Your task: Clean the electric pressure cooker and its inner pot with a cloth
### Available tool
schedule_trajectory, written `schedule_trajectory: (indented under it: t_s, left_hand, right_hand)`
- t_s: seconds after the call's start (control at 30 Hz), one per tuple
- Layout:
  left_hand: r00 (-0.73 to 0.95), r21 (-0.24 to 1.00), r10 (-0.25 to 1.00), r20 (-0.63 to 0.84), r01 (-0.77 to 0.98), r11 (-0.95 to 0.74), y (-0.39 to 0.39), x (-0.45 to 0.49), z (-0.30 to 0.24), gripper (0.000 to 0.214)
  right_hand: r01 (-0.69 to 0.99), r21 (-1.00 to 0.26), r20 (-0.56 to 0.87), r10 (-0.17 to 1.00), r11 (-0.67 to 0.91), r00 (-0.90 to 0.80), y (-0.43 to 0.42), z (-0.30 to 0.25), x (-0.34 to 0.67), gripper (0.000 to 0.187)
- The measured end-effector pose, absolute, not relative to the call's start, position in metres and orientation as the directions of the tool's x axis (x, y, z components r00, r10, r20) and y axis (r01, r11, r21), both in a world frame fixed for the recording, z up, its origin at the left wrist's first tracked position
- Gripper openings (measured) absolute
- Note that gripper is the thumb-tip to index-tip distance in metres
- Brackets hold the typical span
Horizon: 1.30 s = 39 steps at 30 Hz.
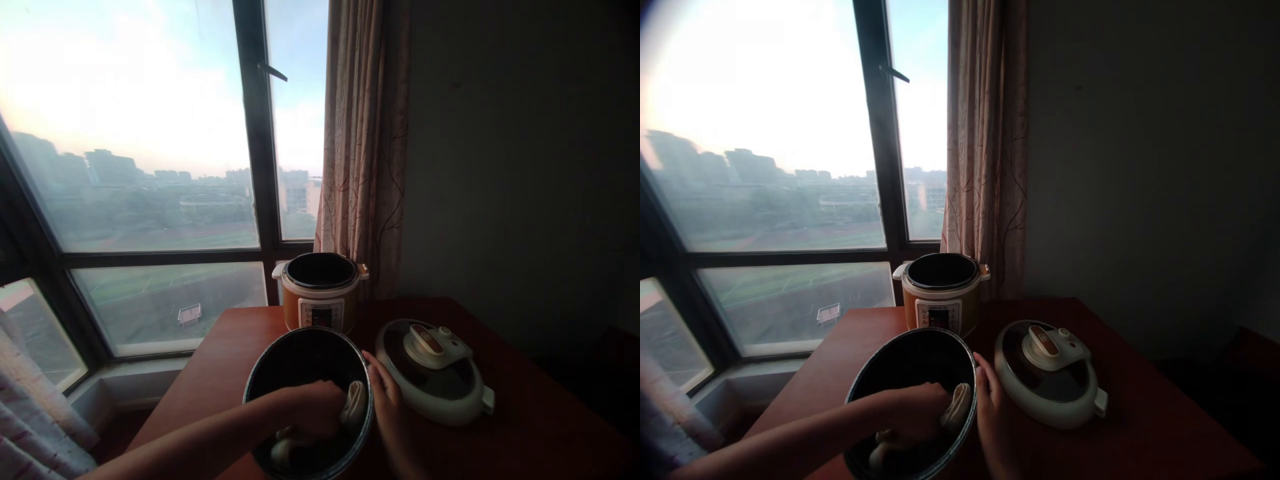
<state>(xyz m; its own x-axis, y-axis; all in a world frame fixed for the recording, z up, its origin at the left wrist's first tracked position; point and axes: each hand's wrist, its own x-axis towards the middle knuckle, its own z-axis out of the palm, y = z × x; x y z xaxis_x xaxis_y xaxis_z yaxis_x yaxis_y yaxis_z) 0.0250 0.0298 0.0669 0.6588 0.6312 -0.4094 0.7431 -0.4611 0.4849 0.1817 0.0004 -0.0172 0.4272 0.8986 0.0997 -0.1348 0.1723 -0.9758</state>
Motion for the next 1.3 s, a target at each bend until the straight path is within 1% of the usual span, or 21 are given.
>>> schedule_trajectory:
  t_s: [0.07,0.1,0.2,0.27,0.33,0.4,0.43,0.47,0.53,0.57,0.63,0.7,0.73,0.77,0.83,0.97,1.1,1.13,1.2,1.27,1.3]
  left_hand:
    - [0.598,0.688,0.711,-0.37,0.69,-0.223,0.037,0.025,0.062,0.021]
    - [0.574,0.753,0.738,-0.355,0.644,-0.138,0.042,0.025,0.061,0.023]
    - [0.494,0.856,0.808,-0.322,0.517,0.025,0.055,0.026,0.058,0.035]
    - [0.468,0.876,0.832,-0.298,0.48,0.043,0.06,0.028,0.058,0.036]
    - [0.463,0.884,0.841,-0.28,0.467,0.037,0.057,0.031,0.06,0.031]
    - [0.521,0.85,0.818,-0.242,0.52,-0.08,0.049,0.033,0.065,0.026]
    - [0.567,0.793,0.79,-0.233,0.581,-0.184,0.043,0.034,0.068,0.025]
    - [0.611,0.697,0.751,-0.248,0.652,-0.3,0.036,0.034,0.071,0.025]
    - [0.665,0.425,0.667,-0.334,0.739,-0.523,0.022,0.034,0.079,0.028]
    - [0.68,0.296,0.625,-0.383,0.731,-0.615,0.015,0.033,0.083,0.029]
    - [0.728,0.098,0.53,-0.434,0.623,-0.776,0.003,0.028,0.088,0.03]
    - [0.785,-0.041,0.434,-0.442,0.465,-0.884,-0.005,0.022,0.089,0.027]
    - [0.797,-0.095,0.411,-0.443,0.414,-0.905,-0.007,0.018,0.089,0.025]
    - [0.798,-0.136,0.402,-0.449,0.384,-0.913,-0.007,0.014,0.088,0.023]
    - [0.789,-0.157,0.384,-0.48,0.354,-0.922,-0.005,0.008,0.087,0.019]
    - [0.784,-0.055,0.362,-0.504,0.389,-0.919,0.007,0.002,0.086,0.022]
    - [0.72,0.075,0.475,-0.507,0.585,-0.807,0.014,0.003,0.082,0.022]
    - [0.691,0.123,0.513,-0.509,0.648,-0.751,0.014,0.004,0.08,0.023]
    - [0.632,0.244,0.585,-0.508,0.757,-0.606,0.012,0.007,0.075,0.025]
    - [0.59,0.444,0.637,-0.496,0.803,-0.398,0.012,0.013,0.07,0.023]
    - [0.571,0.566,0.659,-0.489,0.783,-0.259,0.012,0.017,0.067,0.02]
  right_hand:
    - [-0.153,-0.973,0.096,0.909,0.171,0.406,-0.002,-0.018,0.18,0.055]
    - [-0.164,-0.972,0.093,0.912,0.171,0.399,-0.004,-0.019,0.179,0.055]
    - [-0.186,-0.968,0.084,0.918,0.167,0.387,-0.01,-0.02,0.176,0.055]
    - [-0.186,-0.969,0.079,0.92,0.161,0.385,-0.011,-0.019,0.174,0.054]
    - [-0.189,-0.969,0.077,0.918,0.161,0.389,-0.01,-0.018,0.173,0.053]
    - [-0.191,-0.966,0.086,0.911,0.176,0.404,-0.007,-0.018,0.174,0.05]
    - [-0.187,-0.965,0.094,0.904,0.186,0.416,-0.005,-0.018,0.174,0.049]
    - [-0.178,-0.964,0.104,0.897,0.197,0.431,-0.002,-0.017,0.175,0.049]
    - [-0.152,-0.965,0.127,0.888,0.214,0.442,0.003,-0.016,0.178,0.051]
    - [-0.14,-0.966,0.138,0.892,0.217,0.431,0.005,-0.014,0.18,0.053]
    - [-0.119,-0.969,0.158,0.912,0.217,0.379,0.009,-0.009,0.185,0.06]
    - [-0.097,-0.971,0.178,0.931,0.219,0.318,0.014,-0.003,0.189,0.063]
    - [-0.084,-0.972,0.187,0.937,0.22,0.294,0.017,0.001,0.191,0.063]
    - [-0.067,-0.973,0.196,0.942,0.221,0.273,0.02,0.004,0.193,0.062]
    - [-0.028,-0.974,0.213,0.948,0.226,0.238,0.027,0.008,0.197,0.06]
    - [0.003,-0.981,0.189,0.949,0.195,0.253,0.029,0.009,0.202,0.061]
    - [-0.064,-0.983,0.129,0.894,0.172,0.429,0.0,-0.003,0.201,0.057]
    - [-0.092,-0.981,0.109,0.877,0.17,0.468,-0.011,-0.008,0.199,0.056]
    - [-0.166,-0.973,0.06,0.874,0.158,0.482,-0.033,-0.015,0.191,0.058]
    - [-0.246,-0.957,0.026,0.889,0.154,0.458,-0.051,-0.02,0.18,0.066]
    - [-0.273,-0.949,0.018,0.892,0.158,0.452,-0.057,-0.021,0.173,0.071]
